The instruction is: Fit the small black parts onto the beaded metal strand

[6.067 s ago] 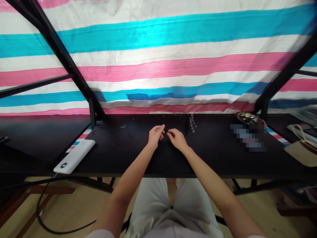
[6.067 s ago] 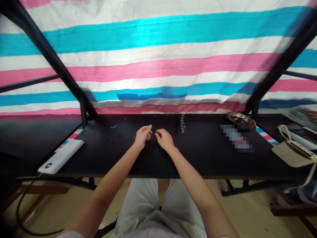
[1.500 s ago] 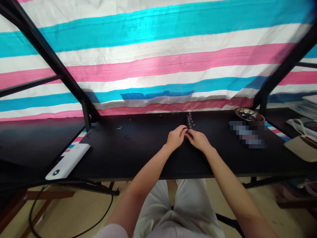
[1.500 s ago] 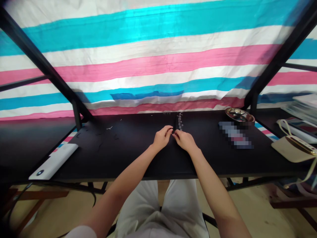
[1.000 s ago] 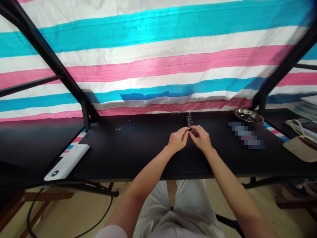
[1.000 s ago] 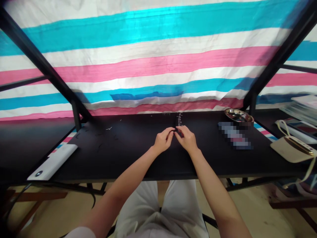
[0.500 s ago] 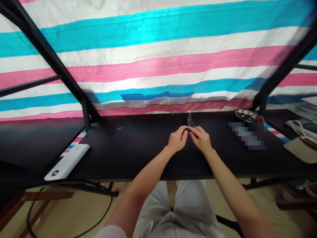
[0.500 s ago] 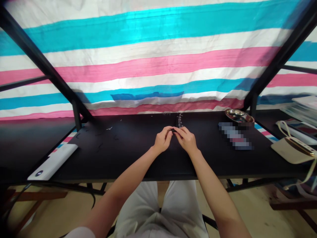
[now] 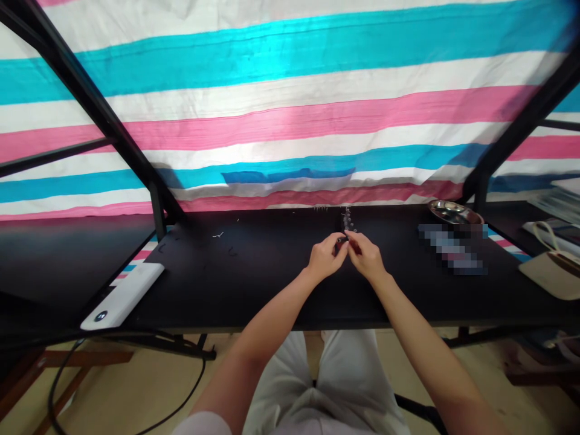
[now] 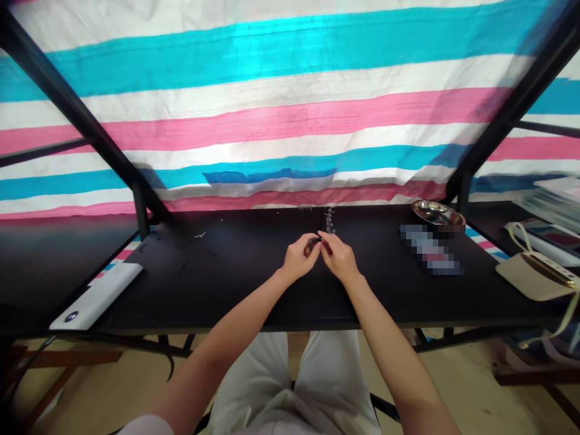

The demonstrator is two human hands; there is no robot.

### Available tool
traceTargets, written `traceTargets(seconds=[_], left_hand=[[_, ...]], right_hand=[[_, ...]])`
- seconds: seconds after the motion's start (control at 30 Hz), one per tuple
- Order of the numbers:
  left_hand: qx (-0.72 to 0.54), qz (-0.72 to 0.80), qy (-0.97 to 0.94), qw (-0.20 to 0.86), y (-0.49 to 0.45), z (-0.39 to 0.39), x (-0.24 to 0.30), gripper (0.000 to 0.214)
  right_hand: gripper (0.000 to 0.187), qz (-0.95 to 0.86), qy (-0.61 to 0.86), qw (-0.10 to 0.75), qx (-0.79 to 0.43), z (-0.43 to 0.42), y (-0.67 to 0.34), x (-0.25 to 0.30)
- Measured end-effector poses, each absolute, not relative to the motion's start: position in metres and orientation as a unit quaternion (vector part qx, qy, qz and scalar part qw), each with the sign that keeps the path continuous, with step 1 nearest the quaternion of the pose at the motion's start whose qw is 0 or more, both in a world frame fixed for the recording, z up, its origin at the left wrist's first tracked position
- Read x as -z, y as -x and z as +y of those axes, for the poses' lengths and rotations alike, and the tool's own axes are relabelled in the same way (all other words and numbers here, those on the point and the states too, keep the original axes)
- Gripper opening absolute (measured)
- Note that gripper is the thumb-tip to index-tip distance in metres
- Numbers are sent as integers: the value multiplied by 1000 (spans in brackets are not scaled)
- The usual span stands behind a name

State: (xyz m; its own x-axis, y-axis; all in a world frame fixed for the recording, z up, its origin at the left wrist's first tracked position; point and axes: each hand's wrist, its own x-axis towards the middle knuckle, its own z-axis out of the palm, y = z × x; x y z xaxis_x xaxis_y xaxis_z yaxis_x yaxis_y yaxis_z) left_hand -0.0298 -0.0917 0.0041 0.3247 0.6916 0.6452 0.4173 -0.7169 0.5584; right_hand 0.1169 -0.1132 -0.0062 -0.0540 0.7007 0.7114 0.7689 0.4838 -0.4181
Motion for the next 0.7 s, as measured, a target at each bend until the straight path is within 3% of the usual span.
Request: traceTargets(seconds=[0.33,0.57,0.7], left_hand=[[-497,342,-778,178,31,-87,-8,25],[-645,511,-512,246,83,-26,-28,30],[-487,635,-569,189,151,8,-24,20]], right_hand=[[46,-742,505,439,-46,-114,-112,3],[38,-729,507,459,-26,-110,-112,6],[31,-745,484,460,-11,-108,-113,8]])
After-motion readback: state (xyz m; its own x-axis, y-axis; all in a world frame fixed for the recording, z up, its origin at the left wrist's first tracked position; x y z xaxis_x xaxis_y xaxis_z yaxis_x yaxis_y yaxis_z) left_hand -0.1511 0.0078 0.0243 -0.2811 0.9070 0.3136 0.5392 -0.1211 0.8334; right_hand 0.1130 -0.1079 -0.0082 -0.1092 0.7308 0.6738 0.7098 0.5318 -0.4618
